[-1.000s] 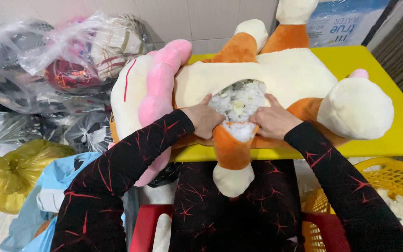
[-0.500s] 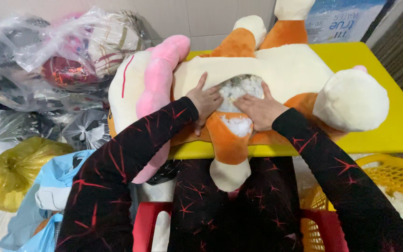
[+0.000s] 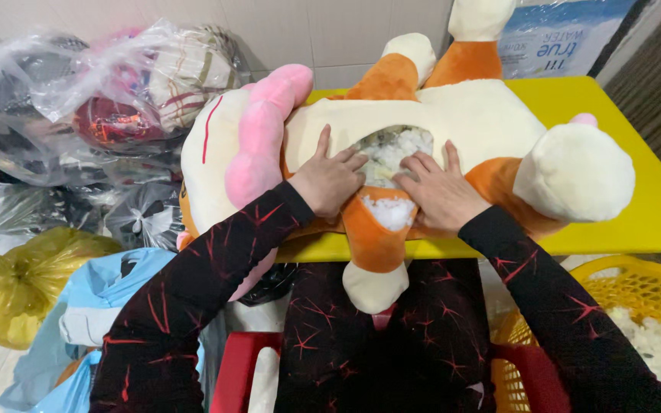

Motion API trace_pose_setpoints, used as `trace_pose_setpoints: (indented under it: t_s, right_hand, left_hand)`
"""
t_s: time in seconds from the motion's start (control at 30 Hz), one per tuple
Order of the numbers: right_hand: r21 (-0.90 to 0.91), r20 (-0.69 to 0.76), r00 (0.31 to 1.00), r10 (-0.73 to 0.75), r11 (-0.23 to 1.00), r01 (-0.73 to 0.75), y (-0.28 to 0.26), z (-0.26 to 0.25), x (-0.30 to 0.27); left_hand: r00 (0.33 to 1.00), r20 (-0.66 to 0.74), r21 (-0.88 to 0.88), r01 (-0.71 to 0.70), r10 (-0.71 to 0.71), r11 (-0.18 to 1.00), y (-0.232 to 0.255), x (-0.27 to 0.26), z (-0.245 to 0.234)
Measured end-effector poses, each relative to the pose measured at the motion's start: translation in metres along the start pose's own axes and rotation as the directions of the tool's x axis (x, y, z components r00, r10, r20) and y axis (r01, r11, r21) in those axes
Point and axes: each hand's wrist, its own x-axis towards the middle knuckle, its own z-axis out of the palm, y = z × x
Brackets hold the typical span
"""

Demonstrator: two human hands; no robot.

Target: The person repeatedly scoops white stuffing from a yellow basket and packs it into the torso opening of a large plush toy on a yellow table. The hands press and distribute the stuffing inside the toy throughout the clip.

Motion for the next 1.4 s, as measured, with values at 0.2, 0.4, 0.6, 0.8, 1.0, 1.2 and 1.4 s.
trace_pose_setpoints:
  t_s: [0.2,0.4,0.6,0.8,1.0,1.2,1.4]
  right_hand:
    - [0.169,-0.058,0.998,-0.006,0.985,0.016,-0.012,-0.029,-0.051]
    - [0.426,0.231,0.971,0.066,0.89,-0.162,0.016,-0.024,-0.204]
    - [0.385,0.418,0.678,0.605,0.558,-0.735,0.052,0.051,-0.423]
    - [0.348,0.524,0.276,0.806,0.092,-0.933,0.054,0.221,-0.584]
    - [0.201,0.578,0.264,0.773,0.179,-0.963,0.083,0.354,-0.644]
    - [0.213,0.417,0.082,0.905,-0.01,-0.977,0.147,0.391,-0.622]
    - [0.224,0.278,0.194,0.941,0.133,-0.965,0.191,0.423,-0.579]
  left_hand:
    - [0.915,-0.4,-0.424,-0.131,-0.055,0.896,0.058,-0.021,-0.025]
    - [0.765,-0.643,-0.561,-0.433,-0.042,0.706,0.19,0.017,-0.013]
    - [0.729,-0.641,-0.574,-0.664,0.242,0.48,0.363,0.122,-0.013]
    - [0.726,-0.516,-0.508,-0.687,0.454,0.52,0.485,0.189,0.005]
    - [0.791,-0.284,-0.533,-0.6,0.542,0.596,0.519,0.217,0.044]
    - [0.782,-0.267,-0.55,-0.603,0.563,0.577,0.524,0.22,0.073]
    - [0.811,-0.122,-0.638,-0.505,0.572,0.581,0.524,0.224,0.079]
